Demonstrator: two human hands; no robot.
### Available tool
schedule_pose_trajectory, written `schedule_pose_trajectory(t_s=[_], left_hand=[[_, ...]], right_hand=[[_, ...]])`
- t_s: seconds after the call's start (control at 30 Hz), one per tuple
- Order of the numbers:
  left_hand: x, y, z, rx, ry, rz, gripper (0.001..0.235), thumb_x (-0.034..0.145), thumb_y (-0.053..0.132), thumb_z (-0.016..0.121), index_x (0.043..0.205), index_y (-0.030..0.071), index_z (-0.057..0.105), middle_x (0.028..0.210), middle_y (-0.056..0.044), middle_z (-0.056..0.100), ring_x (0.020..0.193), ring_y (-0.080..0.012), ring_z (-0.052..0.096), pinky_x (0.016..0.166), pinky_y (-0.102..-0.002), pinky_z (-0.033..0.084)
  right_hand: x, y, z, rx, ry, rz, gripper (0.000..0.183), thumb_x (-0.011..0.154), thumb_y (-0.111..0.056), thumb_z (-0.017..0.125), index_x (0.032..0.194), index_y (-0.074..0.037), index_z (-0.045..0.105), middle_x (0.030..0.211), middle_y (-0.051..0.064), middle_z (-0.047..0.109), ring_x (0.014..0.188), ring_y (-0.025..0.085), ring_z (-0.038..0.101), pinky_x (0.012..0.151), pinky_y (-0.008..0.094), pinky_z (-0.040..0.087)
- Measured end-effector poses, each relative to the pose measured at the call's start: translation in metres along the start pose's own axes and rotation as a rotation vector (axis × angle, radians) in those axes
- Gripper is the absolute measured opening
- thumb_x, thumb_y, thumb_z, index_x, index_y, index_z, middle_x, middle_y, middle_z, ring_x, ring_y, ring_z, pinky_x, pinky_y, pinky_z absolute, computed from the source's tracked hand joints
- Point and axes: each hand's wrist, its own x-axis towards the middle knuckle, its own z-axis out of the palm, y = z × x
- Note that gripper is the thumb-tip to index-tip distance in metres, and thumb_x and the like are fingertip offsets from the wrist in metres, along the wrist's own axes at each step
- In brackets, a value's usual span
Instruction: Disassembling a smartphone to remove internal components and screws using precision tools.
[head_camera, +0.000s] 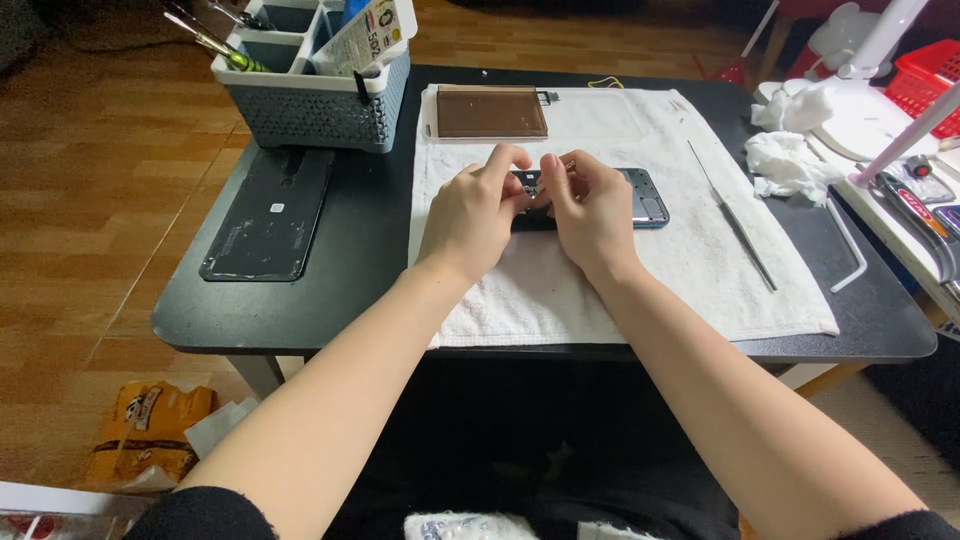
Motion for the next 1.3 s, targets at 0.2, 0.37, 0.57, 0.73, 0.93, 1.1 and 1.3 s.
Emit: schedule_pose_trajectory(t_s=[0.2, 0.37, 0.57, 0.73, 0.93, 1.1, 1.3], left_hand=[[0.000, -0.001, -0.002, -0.144, -0.006, -0.052, 0.032, 0.097, 0.007, 0.069, 0.121, 0.022, 0.053, 0.091, -0.003, 0.077, 0.094, -0.0255, 0.073, 0.088, -0.049, 0.060], [-0.001, -0.003, 0.000, -0.191, -0.001, -0.029, 0.036, 0.095, 0.006, 0.070, 0.122, 0.022, 0.053, 0.091, -0.002, 0.076, 0.094, -0.0251, 0.073, 0.088, -0.048, 0.059], [-0.001, -0.004, -0.002, -0.260, 0.035, -0.048, 0.034, 0.095, 0.008, 0.072, 0.121, 0.021, 0.053, 0.090, -0.002, 0.076, 0.091, -0.0228, 0.073, 0.087, -0.046, 0.059], [0.001, -0.006, 0.000, -0.280, 0.041, -0.052, 0.033, 0.096, 0.007, 0.073, 0.121, 0.019, 0.055, 0.093, -0.005, 0.077, 0.092, -0.0241, 0.073, 0.089, -0.045, 0.059], [0.001, -0.009, 0.004, -0.257, 0.055, -0.048, 0.034, 0.093, 0.026, 0.079, 0.117, 0.019, 0.055, 0.090, 0.000, 0.073, 0.090, -0.0219, 0.072, 0.087, -0.044, 0.058], [0.008, -0.013, 0.010, -0.248, 0.076, -0.045, 0.023, 0.092, 0.034, 0.077, 0.106, 0.023, 0.062, 0.087, 0.004, 0.073, 0.090, -0.0173, 0.072, 0.085, -0.037, 0.059], [0.087, -0.049, 0.050, 0.216, -0.130, -0.044, 0.016, 0.088, 0.038, 0.066, 0.101, 0.032, 0.072, 0.102, 0.008, 0.068, 0.106, -0.0228, 0.066, 0.089, -0.047, 0.051]], right_hand=[[0.000, -0.001, -0.001, -0.015, 0.054, 0.048, 0.038, 0.109, -0.037, 0.062, 0.085, -0.009, 0.073, 0.064, 0.004, 0.071, 0.060, 0.018, 0.068, 0.065, 0.030, 0.051], [-0.001, 0.004, 0.000, 0.026, 0.060, 0.033, 0.040, 0.109, -0.038, 0.061, 0.083, -0.009, 0.073, 0.062, 0.004, 0.069, 0.059, 0.017, 0.067, 0.065, 0.029, 0.051], [-0.001, -0.001, -0.003, 0.101, 0.005, 0.001, 0.039, 0.110, -0.037, 0.056, 0.090, -0.008, 0.072, 0.070, 0.007, 0.071, 0.067, 0.019, 0.068, 0.073, 0.033, 0.053], [-0.001, -0.001, -0.004, 0.127, -0.015, -0.045, 0.037, 0.111, -0.037, 0.054, 0.095, -0.008, 0.071, 0.074, 0.008, 0.071, 0.073, 0.020, 0.070, 0.079, 0.037, 0.054], [0.000, 0.005, -0.005, 0.196, -0.043, -0.022, 0.034, 0.111, -0.034, 0.052, 0.100, -0.006, 0.066, 0.078, 0.012, 0.071, 0.073, 0.021, 0.070, 0.069, 0.032, 0.056], [0.002, 0.010, -0.012, 0.190, -0.021, 0.007, 0.031, 0.111, -0.034, 0.056, 0.100, -0.007, 0.066, 0.077, 0.010, 0.072, 0.071, 0.017, 0.069, 0.064, 0.029, 0.056], [0.017, 0.028, -0.068, 0.152, 0.013, 0.156, 0.030, 0.110, -0.035, 0.053, 0.096, -0.009, 0.063, 0.076, 0.008, 0.073, 0.070, 0.014, 0.065, 0.057, 0.021, 0.048]])
